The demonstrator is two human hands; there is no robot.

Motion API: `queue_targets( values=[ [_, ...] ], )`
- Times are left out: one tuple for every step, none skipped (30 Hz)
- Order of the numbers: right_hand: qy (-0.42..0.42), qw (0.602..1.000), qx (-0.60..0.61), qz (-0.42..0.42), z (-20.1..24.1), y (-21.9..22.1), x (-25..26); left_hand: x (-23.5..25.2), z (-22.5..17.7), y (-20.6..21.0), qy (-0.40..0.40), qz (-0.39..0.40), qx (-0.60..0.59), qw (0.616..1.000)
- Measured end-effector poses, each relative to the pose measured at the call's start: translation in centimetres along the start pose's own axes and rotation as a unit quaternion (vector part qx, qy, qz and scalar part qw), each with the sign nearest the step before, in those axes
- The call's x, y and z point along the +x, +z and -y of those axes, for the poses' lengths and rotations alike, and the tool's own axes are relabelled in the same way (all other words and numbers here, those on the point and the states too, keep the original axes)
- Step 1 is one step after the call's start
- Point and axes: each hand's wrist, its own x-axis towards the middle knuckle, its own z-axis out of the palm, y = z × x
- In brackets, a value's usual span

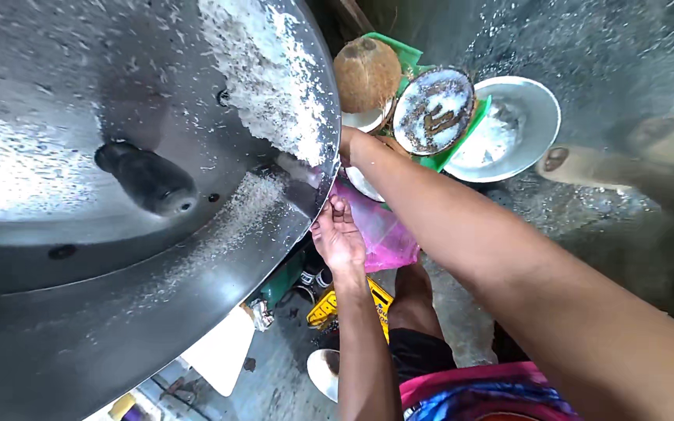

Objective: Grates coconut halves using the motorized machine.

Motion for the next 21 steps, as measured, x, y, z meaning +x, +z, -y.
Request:
queue_targets(
  values=[
    [0.010,0.999,-0.037,-0.003,0.0,-0.2,0.1,-0.1,0.0,0.0,0.001,0.002,0.001,1.000],
    [0.013,0.997,-0.071,-0.007,0.0,-0.2,0.2,-0.1,0.0,-0.1,0.005,0.001,0.003,1.000],
    [0.011,0.996,-0.092,-0.005,0.2,0.0,0.1,-0.1,-0.2,-0.3,0.008,0.002,0.007,1.000],
    [0.008,0.995,-0.103,-0.004,0.3,0.2,-0.2,-0.1,-0.3,-0.5,0.011,0.003,0.011,1.000],
    [0.003,0.993,-0.114,-0.015,0.5,0.3,-0.2,-0.1,-0.3,-0.6,0.012,0.005,0.014,1.000],
    [-0.003,0.990,-0.133,-0.035,0.8,0.1,-0.1,-0.1,-0.3,-0.6,0.013,0.002,0.013,1.000],
    [0.003,0.988,-0.149,-0.046,1.1,-0.1,-0.2,-0.1,-0.2,-0.5,0.013,-0.003,0.009,1.000],
    [0.017,0.986,-0.163,-0.043,1.4,-0.2,-0.2,-0.2,-0.3,-0.4,0.011,-0.008,0.005,1.000],
    [0.031,0.982,-0.180,-0.035,1.8,-0.3,-0.3,-0.3,-0.4,-0.4,0.007,-0.008,0.000,1.000],
    [0.031,0.980,-0.195,-0.033,1.9,-0.5,-0.5,-0.4,-0.5,-0.4,0.002,-0.009,-0.006,1.000],
    [0.012,0.978,-0.206,-0.036,1.7,-0.8,-0.4,-0.4,-0.5,-0.4,-0.001,-0.008,-0.012,1.000],
    [-0.011,0.976,-0.214,-0.031,1.5,-1.1,-0.4,-0.3,-0.3,-0.5,0.001,-0.008,-0.012,1.000],
    [-0.027,0.972,-0.233,-0.010,1.1,-1.2,-0.7,-0.3,-0.3,-0.8,0.003,-0.004,-0.007,1.000],
    [-0.044,0.964,-0.263,0.004,0.5,-1.2,-1.2,-0.3,-0.4,-1.0,0.004,0.004,0.002,1.000],
    [-0.061,0.956,-0.287,-0.012,-0.1,-1.3,-2.0,-0.2,-0.5,-1.2,0.006,0.018,0.009,1.000],
    [-0.074,0.950,-0.296,-0.066,-0.9,-1.3,-3.0,-0.1,-0.6,-1.3,0.012,0.027,0.012,0.999],
    [-0.082,0.935,-0.314,-0.143,-2.1,-1.1,-4.4,-0.3,-0.8,-1.6,0.017,0.038,0.014,0.999],
    [-0.078,0.908,-0.347,-0.220,-3.4,-1.0,-6.3,-0.5,-0.9,-1.9,0.021,0.048,0.010,0.999],
    [-0.068,0.881,-0.369,-0.289,-4.7,-1.2,-8.2,-0.4,-0.8,-2.0,0.020,0.054,-0.001,0.998],
    [-0.047,0.867,-0.366,-0.335,-6.1,-1.5,-10.2,-0.4,-0.7,-2.4,0.011,0.058,-0.012,0.998],
    [-0.015,0.856,-0.356,-0.374,-7.5,-1.7,-11.9,-0.6,-0.7,-3.0,-0.006,0.060,-0.021,0.998]
  ],
)
